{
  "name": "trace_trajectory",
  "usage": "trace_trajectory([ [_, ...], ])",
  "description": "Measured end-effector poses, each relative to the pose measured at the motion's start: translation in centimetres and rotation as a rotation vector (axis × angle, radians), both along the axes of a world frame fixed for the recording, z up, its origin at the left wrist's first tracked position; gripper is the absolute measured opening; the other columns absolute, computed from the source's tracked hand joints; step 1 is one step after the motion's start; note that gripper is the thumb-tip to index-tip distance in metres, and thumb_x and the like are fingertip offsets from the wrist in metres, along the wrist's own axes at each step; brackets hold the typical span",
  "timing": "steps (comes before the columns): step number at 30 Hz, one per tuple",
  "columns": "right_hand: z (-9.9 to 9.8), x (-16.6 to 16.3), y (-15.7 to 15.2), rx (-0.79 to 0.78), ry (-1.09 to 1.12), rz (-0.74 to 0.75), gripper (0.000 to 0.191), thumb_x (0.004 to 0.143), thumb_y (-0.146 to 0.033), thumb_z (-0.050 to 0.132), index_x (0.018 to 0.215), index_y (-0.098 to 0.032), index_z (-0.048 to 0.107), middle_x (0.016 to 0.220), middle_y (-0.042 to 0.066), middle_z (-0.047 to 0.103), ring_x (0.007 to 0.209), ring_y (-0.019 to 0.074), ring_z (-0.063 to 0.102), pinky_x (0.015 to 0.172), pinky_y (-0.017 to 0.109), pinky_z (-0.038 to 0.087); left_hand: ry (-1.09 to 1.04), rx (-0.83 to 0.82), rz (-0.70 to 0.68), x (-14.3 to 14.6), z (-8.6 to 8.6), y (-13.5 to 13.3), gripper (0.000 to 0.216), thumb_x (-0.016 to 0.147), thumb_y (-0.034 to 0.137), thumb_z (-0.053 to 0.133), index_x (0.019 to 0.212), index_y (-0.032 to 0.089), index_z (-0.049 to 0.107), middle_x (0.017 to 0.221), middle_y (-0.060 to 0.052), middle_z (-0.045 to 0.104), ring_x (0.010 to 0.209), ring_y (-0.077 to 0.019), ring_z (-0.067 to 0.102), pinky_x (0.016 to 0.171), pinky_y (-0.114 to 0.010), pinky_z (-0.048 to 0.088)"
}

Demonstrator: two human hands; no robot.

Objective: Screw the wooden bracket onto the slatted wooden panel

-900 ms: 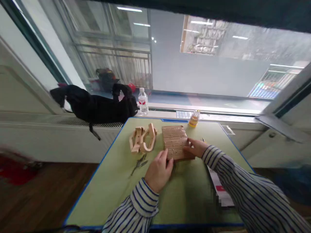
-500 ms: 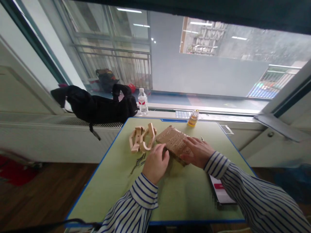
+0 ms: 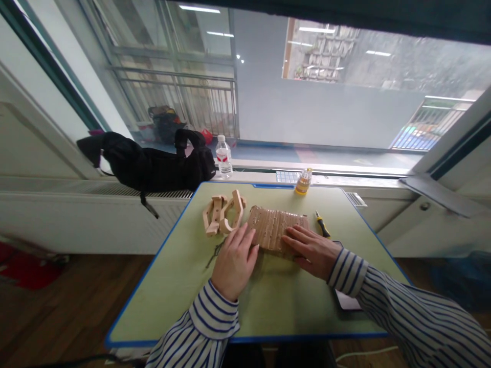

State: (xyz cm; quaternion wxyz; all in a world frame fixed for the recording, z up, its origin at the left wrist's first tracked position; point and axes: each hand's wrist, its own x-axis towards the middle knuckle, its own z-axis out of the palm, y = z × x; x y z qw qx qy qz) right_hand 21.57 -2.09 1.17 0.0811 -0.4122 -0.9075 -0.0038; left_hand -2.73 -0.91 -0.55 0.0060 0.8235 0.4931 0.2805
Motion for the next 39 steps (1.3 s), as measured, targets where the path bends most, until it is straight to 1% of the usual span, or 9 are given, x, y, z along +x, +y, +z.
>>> trace_trajectory([
  [4, -0.1, 0.1, -0.8, -0.028, -0.017, 0.023, 0.063, 0.074, -0.02, 0.052, 0.134, -0.012, 0.035, 0.138, 0.017, 0.037, 0.128, 0.0321, 0.03, 0.102, 0.048, 0.033, 0.021, -0.042, -0.031, -0.5, -0.2, -0.6, 0.03, 0.086, 0.026, 0.046, 0.112, 0.016, 0.057, 0.123, -0.009, 0.054, 0.115, -0.0241, 0.046, 0.101, -0.043, 0.038],
  [8, 0.0, 0.0, -0.9, -0.025, -0.001, 0.013, 0.063, 0.072, -0.017, 0.051, 0.134, -0.012, 0.037, 0.138, 0.017, 0.037, 0.129, 0.0315, 0.029, 0.102, 0.048, 0.032, 0.004, -0.061, -0.027, -0.7, -0.2, -1.0, 0.028, 0.086, 0.025, 0.047, 0.109, 0.016, 0.06, 0.121, -0.008, 0.056, 0.112, -0.0233, 0.047, 0.1, -0.042, 0.038],
  [15, 1.0, -0.4, -1.1, -0.019, -0.009, 0.001, 0.067, 0.067, -0.011, 0.05, 0.133, -0.011, 0.037, 0.137, 0.016, 0.039, 0.128, 0.0294, 0.031, 0.102, 0.046, 0.033, -0.061, -0.095, -0.083, -2.0, 0.2, -0.9, 0.024, 0.086, 0.025, 0.046, 0.102, 0.018, 0.062, 0.115, -0.007, 0.06, 0.108, -0.0206, 0.052, 0.096, -0.039, 0.043],
  [21, 1.5, 0.5, -2.1, 0.024, 0.031, -0.064, 0.061, 0.075, -0.018, 0.05, 0.134, -0.016, 0.036, 0.135, 0.014, 0.043, 0.126, 0.0269, 0.036, 0.1, 0.046, 0.035, -0.053, 0.022, 0.017, -3.9, 1.9, 1.1, 0.028, 0.085, 0.028, 0.048, 0.107, 0.015, 0.058, 0.115, -0.01, 0.059, 0.11, -0.022, 0.052, 0.098, -0.039, 0.04],
  [25, 2.0, 2.7, -1.6, 0.071, 0.102, -0.143, 0.053, 0.08, -0.029, 0.051, 0.13, -0.015, 0.041, 0.131, 0.015, 0.048, 0.119, 0.0284, 0.044, 0.096, 0.048, 0.04, 0.026, 0.073, 0.097, -5.2, 2.1, 3.6, 0.034, 0.081, 0.03, 0.052, 0.111, 0.015, 0.056, 0.119, -0.013, 0.057, 0.112, -0.0268, 0.05, 0.098, -0.044, 0.037],
  [28, 2.8, 4.2, -0.7, 0.04, 0.198, -0.192, 0.048, 0.082, -0.03, 0.049, 0.127, -0.016, 0.044, 0.126, 0.013, 0.052, 0.115, 0.0258, 0.049, 0.095, 0.046, 0.042, 0.089, 0.03, 0.103, -5.6, 1.5, 5.1, 0.038, 0.078, 0.033, 0.056, 0.112, 0.017, 0.056, 0.121, -0.012, 0.056, 0.113, -0.0277, 0.049, 0.094, -0.044, 0.038],
  [30, 3.4, 4.8, -0.1, 0.038, 0.214, -0.226, 0.046, 0.082, -0.031, 0.048, 0.126, -0.016, 0.046, 0.123, 0.013, 0.055, 0.113, 0.0246, 0.051, 0.096, 0.045, 0.041, 0.124, 0.004, 0.097, -5.6, 1.2, 5.7, 0.038, 0.076, 0.034, 0.058, 0.11, 0.017, 0.058, 0.118, -0.012, 0.058, 0.11, -0.0284, 0.051, 0.092, -0.044, 0.039],
  [35, 4.7, 5.1, 1.3, 0.02, 0.227, -0.271, 0.043, 0.083, -0.032, 0.046, 0.123, -0.014, 0.048, 0.121, 0.013, 0.056, 0.11, 0.0224, 0.054, 0.095, 0.04, 0.043, 0.172, 0.01, 0.096, -4.9, 1.2, 5.9, 0.024, 0.078, 0.033, 0.056, 0.098, 0.023, 0.062, 0.105, -0.008, 0.065, 0.101, -0.0292, 0.054, 0.09, -0.05, 0.034],
  [39, 4.9, 4.7, 1.9, 0.004, 0.233, -0.271, 0.042, 0.084, -0.032, 0.046, 0.122, -0.015, 0.049, 0.12, 0.011, 0.058, 0.109, 0.0218, 0.055, 0.095, 0.04, 0.043, 0.216, 0.026, 0.054, -4.7, 1.7, 6.2, 0.017, 0.08, 0.033, 0.054, 0.091, 0.025, 0.064, 0.098, -0.006, 0.067, 0.096, -0.0275, 0.056, 0.091, -0.051, 0.031],
])
